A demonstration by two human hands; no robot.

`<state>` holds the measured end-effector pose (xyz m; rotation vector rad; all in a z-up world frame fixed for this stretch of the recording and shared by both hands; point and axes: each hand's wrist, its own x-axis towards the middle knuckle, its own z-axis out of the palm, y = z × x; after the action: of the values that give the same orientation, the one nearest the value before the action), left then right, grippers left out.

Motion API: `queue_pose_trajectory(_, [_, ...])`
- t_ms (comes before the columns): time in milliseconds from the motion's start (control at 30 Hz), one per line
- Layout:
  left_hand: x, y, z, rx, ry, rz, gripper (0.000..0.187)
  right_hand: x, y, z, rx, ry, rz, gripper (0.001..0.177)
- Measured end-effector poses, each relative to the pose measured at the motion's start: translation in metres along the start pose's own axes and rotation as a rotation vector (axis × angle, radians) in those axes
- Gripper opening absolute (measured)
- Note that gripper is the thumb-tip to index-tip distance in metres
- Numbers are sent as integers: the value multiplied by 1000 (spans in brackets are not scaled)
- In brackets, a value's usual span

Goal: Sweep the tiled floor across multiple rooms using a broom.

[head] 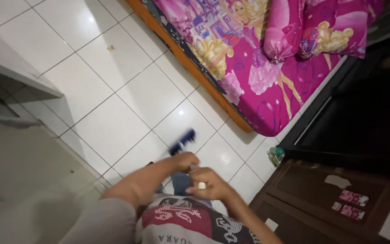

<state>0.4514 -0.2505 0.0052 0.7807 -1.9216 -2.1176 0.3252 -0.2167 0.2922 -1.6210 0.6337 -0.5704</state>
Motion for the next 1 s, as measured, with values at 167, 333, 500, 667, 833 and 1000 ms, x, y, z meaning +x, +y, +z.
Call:
queue_pose_trajectory(167, [-16,-33,-120,593,223,131,28,53,62,-3,-20,90,-72,30])
queue_pose_trajectory(333, [-6,18,-195,702,705,253,38,93,70,-72,-29,188,-180,30])
queue_pose_trajectory(500, [80,154,-149,671,552,174,44,45,-57,-178,12,239,-264,35])
queue_pose_trajectory(667, [167,178,-101,498,239,296,12,21,-57,-231,-68,170,-48,33])
queue_pose_trajectory(833, [164,97,-148,315,200,54,10,63,31,-207,-197,122,-41,22])
queue_pose_trajectory(1000, [109,8,-262,697,372,-22,32,135,109,-175,-31,119,180,22])
